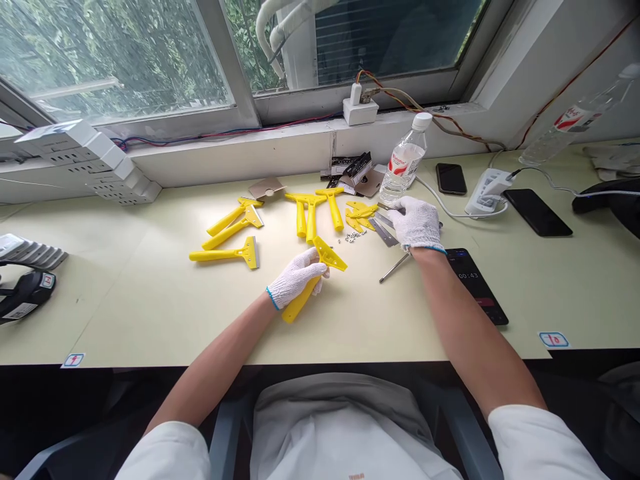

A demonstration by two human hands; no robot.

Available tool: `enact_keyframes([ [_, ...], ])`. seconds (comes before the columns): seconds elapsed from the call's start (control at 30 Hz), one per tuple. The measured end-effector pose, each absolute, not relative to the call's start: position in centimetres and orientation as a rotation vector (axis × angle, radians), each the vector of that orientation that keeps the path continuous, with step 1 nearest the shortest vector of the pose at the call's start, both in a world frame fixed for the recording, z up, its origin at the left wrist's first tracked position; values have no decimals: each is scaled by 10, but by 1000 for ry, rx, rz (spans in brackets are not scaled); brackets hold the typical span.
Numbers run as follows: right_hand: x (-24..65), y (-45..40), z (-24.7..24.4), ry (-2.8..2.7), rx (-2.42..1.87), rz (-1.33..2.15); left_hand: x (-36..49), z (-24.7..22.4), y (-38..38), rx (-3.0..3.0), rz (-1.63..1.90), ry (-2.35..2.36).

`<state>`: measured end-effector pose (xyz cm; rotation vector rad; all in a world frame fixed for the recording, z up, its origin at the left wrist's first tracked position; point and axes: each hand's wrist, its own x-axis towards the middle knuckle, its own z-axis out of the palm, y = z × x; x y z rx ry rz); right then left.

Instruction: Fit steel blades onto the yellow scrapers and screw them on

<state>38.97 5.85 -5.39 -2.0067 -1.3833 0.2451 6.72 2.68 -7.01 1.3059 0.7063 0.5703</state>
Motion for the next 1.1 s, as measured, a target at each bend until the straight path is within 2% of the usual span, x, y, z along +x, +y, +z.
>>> enact_keyframes([
  [0.23, 361, 42, -49, -1189, -1466, 1075, 66, -71, 27, 1316, 574, 711],
  [0.37, 348, 37, -52, -1222, -1195, 1356, 66, -71, 26, 1306, 577, 722],
  [0.67, 319, 18, -32, -1615, -1326, 1289, 65, -71, 25, 1308, 571, 704],
  [1.1, 300, 17, -48, -1597, -1378, 1240, 62, -73, 27, 1314, 485, 671],
])
